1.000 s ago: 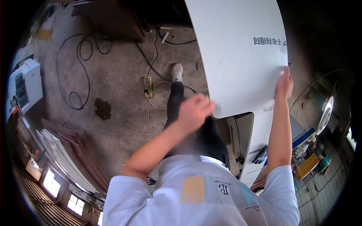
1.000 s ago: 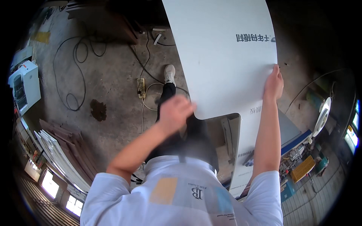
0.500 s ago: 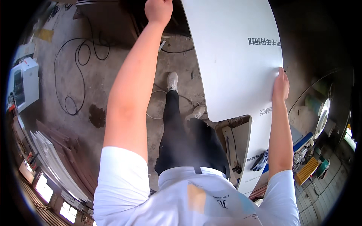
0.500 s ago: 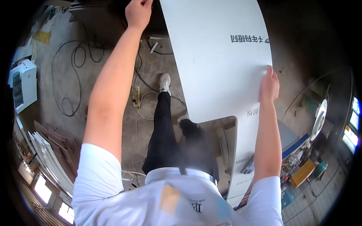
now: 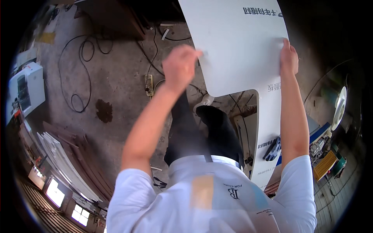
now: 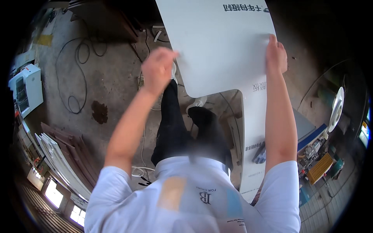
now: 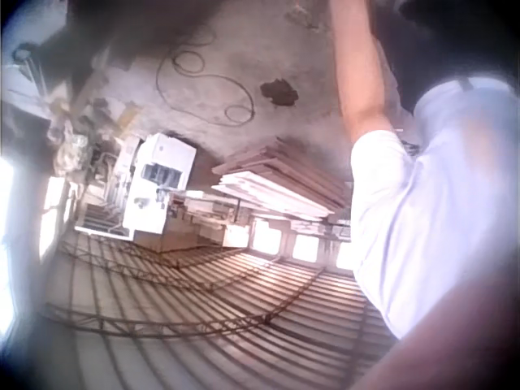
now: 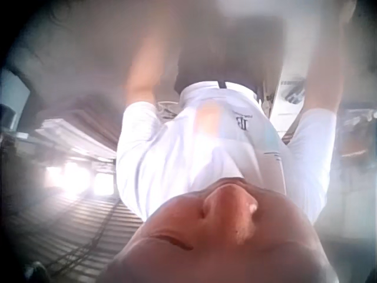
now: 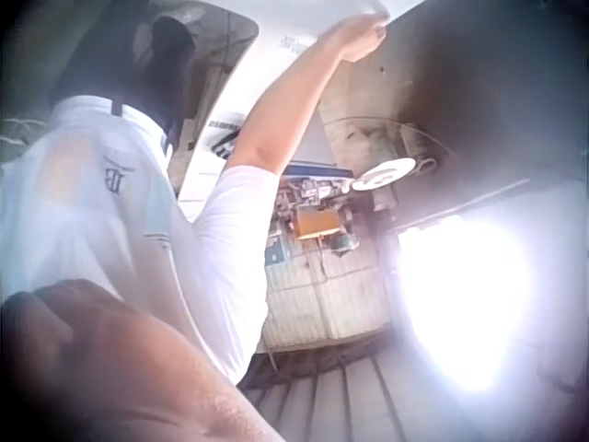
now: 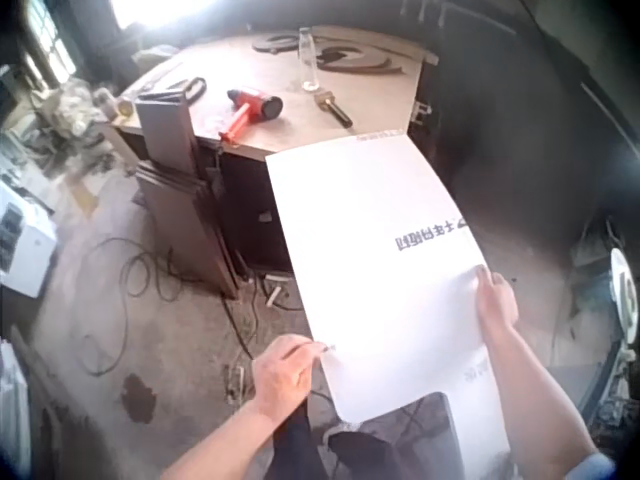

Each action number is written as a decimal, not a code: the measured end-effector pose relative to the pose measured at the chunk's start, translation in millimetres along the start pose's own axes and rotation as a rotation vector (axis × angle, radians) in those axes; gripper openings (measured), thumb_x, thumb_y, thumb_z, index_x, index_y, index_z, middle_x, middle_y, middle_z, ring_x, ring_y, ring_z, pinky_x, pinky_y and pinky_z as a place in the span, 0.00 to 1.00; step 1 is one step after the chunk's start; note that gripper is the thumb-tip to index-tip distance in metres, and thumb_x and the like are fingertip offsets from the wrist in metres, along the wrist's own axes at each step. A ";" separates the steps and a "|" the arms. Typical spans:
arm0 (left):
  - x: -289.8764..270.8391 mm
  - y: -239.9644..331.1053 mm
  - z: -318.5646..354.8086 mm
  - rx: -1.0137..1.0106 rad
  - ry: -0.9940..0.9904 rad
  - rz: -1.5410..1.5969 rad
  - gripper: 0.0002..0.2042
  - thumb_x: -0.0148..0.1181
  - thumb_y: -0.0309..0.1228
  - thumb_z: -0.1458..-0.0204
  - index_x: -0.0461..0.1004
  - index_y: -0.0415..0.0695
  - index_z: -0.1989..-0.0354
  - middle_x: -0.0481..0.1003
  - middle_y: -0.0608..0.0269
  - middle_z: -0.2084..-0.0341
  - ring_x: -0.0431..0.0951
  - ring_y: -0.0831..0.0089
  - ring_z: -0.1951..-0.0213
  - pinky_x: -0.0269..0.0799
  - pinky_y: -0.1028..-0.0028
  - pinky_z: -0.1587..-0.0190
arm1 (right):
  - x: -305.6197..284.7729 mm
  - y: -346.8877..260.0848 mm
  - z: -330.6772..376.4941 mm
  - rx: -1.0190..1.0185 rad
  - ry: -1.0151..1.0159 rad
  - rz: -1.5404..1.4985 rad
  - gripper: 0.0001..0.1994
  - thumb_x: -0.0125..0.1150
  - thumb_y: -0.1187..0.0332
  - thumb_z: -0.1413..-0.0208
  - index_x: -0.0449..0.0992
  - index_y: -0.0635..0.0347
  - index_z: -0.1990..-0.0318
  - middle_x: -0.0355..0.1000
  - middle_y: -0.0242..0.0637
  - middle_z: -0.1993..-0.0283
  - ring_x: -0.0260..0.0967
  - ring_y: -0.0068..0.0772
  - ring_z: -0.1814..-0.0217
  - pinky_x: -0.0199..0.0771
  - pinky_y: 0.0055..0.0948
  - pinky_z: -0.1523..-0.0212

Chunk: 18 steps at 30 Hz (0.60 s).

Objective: The person trims the edges of a white laminate panel using a handheld blade and uses a heat gun to smooth or adhere the surface material.

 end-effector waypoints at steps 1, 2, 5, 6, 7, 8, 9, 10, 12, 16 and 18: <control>-2.6 23.3 26.0 -0.047 -0.052 -0.005 0.13 0.63 0.18 0.48 0.86 0.51 0.59 0.81 0.62 0.65 0.83 0.58 0.61 0.80 0.63 0.60 | 1.2 1.2 1.2 -0.015 -0.014 -0.014 0.41 0.44 0.29 0.37 0.76 0.49 0.30 0.75 0.40 0.28 0.68 0.45 0.24 0.62 0.43 0.25; -1.6 47.4 53.4 -0.079 -0.060 0.006 0.14 0.63 0.17 0.50 0.85 0.52 0.59 0.80 0.62 0.66 0.82 0.59 0.61 0.80 0.62 0.62 | 2.3 6.1 -1.0 -0.016 -0.016 -0.018 0.41 0.44 0.29 0.37 0.76 0.49 0.30 0.75 0.40 0.28 0.68 0.45 0.24 0.62 0.43 0.25; 4.1 101.3 136.5 0.021 -0.399 0.042 0.18 0.60 0.20 0.55 0.84 0.55 0.56 0.79 0.69 0.64 0.82 0.66 0.61 0.80 0.65 0.63 | 7.3 11.0 -7.0 -0.030 -0.002 -0.032 0.41 0.44 0.30 0.37 0.75 0.49 0.28 0.73 0.39 0.26 0.67 0.44 0.23 0.62 0.43 0.24; 3.9 123.0 161.7 0.031 -0.401 0.231 0.18 0.62 0.19 0.54 0.85 0.55 0.57 0.81 0.72 0.63 0.83 0.68 0.58 0.82 0.67 0.59 | 8.5 8.0 -3.2 -0.038 -0.011 -0.031 0.42 0.45 0.30 0.37 0.74 0.48 0.27 0.73 0.39 0.26 0.67 0.44 0.23 0.62 0.42 0.25; 7.0 134.0 183.2 -0.117 -0.400 0.320 0.15 0.65 0.20 0.51 0.85 0.55 0.57 0.83 0.70 0.63 0.84 0.66 0.58 0.83 0.67 0.56 | 9.5 6.5 0.9 -0.045 -0.020 -0.028 0.42 0.45 0.30 0.38 0.73 0.48 0.26 0.73 0.39 0.26 0.67 0.43 0.23 0.63 0.42 0.25; 8.7 127.9 176.6 -0.200 -0.263 0.284 0.13 0.66 0.21 0.49 0.85 0.53 0.57 0.83 0.67 0.63 0.84 0.64 0.58 0.83 0.65 0.57 | 7.1 9.0 -2.7 -0.046 -0.011 -0.034 0.42 0.45 0.30 0.38 0.73 0.48 0.26 0.73 0.39 0.26 0.67 0.43 0.23 0.63 0.42 0.25; 8.6 117.5 161.0 -0.284 -0.126 0.250 0.11 0.66 0.22 0.46 0.84 0.52 0.58 0.83 0.64 0.63 0.84 0.62 0.58 0.82 0.64 0.57 | 3.9 12.3 -8.1 -0.084 0.003 -0.006 0.42 0.45 0.30 0.38 0.73 0.47 0.26 0.73 0.39 0.26 0.67 0.42 0.23 0.63 0.41 0.25; 0.6 101.3 131.1 -0.315 -0.003 0.205 0.08 0.66 0.22 0.43 0.84 0.48 0.58 0.83 0.57 0.64 0.85 0.57 0.59 0.81 0.61 0.57 | 1.7 20.2 -8.6 -0.121 0.005 0.033 0.42 0.46 0.30 0.38 0.73 0.47 0.26 0.73 0.39 0.26 0.67 0.42 0.23 0.63 0.41 0.25; -8.0 60.3 75.9 -0.352 0.093 0.205 0.07 0.65 0.20 0.41 0.82 0.40 0.55 0.82 0.50 0.60 0.83 0.51 0.60 0.79 0.63 0.57 | 1.6 20.7 -2.9 -0.106 -0.014 0.019 0.41 0.46 0.30 0.38 0.72 0.47 0.26 0.74 0.39 0.27 0.68 0.42 0.24 0.64 0.41 0.26; -8.4 1.8 12.9 -0.238 0.085 0.095 0.08 0.65 0.22 0.39 0.84 0.45 0.53 0.83 0.58 0.59 0.84 0.58 0.59 0.79 0.65 0.58 | 4.1 5.6 5.9 -0.148 -0.047 -0.035 0.41 0.46 0.31 0.37 0.72 0.48 0.26 0.76 0.38 0.29 0.70 0.41 0.26 0.66 0.41 0.27; -5.0 1.8 6.9 -0.163 0.000 0.033 0.12 0.65 0.20 0.43 0.85 0.48 0.53 0.82 0.61 0.60 0.84 0.59 0.59 0.79 0.65 0.58 | 1.0 2.2 11.3 -0.146 -0.006 -0.024 0.41 0.46 0.30 0.37 0.73 0.48 0.26 0.76 0.38 0.30 0.71 0.41 0.26 0.67 0.41 0.28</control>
Point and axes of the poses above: each hand's wrist, its own z-axis away from the middle knuckle, its own x-axis out of the palm, y = z × x, the point moved 1 cm from there along -z, towards the middle knuckle
